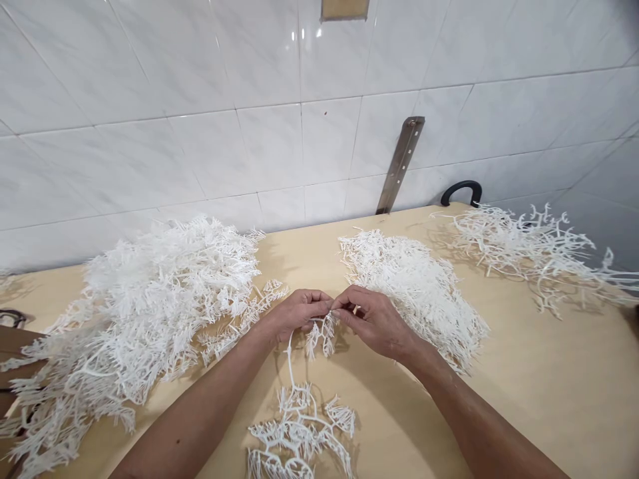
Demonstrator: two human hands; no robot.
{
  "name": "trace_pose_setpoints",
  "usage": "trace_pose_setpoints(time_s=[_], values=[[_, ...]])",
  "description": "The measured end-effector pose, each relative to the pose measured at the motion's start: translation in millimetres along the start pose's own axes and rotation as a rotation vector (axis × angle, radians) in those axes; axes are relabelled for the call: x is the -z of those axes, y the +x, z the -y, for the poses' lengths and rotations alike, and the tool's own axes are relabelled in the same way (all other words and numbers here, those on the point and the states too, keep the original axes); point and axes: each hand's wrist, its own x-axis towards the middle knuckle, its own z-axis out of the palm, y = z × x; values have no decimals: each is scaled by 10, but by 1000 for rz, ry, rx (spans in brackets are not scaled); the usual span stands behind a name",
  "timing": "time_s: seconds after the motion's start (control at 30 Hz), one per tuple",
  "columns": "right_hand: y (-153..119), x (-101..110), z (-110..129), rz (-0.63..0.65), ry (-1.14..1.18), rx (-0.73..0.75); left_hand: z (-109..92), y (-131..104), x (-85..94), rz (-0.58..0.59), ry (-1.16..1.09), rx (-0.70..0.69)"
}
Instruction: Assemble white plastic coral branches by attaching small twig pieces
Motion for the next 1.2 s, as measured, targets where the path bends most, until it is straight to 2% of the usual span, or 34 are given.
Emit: trace_pose_setpoints(time_s=[0.1, 0.2, 0.37, 0.5, 0.67, 0.8, 0.9, 1.03, 1.2], values=[[-2, 7, -3, 8, -12, 19, -28, -15, 4, -42, 55, 43], [-7, 9, -21, 11, -32, 13, -30, -18, 14, -67, 76, 30], [-4, 24, -17, 17, -46, -15, 0, -16, 59, 46, 40, -10], [-1, 35, -12, 7, -61, -26, 19, -18, 89, 65, -34, -11], [-15, 22, -44, 4, -71, -23, 12, -8, 68, 15, -136, 9], [-24, 15, -63, 5, -105, -24, -8, -9, 35, -39, -39, -29], [-23, 17, -70, 46, -101, -84, 9, -4, 32, -22, 49, -48], [-22, 21, -77, 120, 6, -213, 61, 22, 44, 0, 58, -29], [-23, 1, -74, 127, 162, -345, 79, 43, 35, -98, 79, -76]])
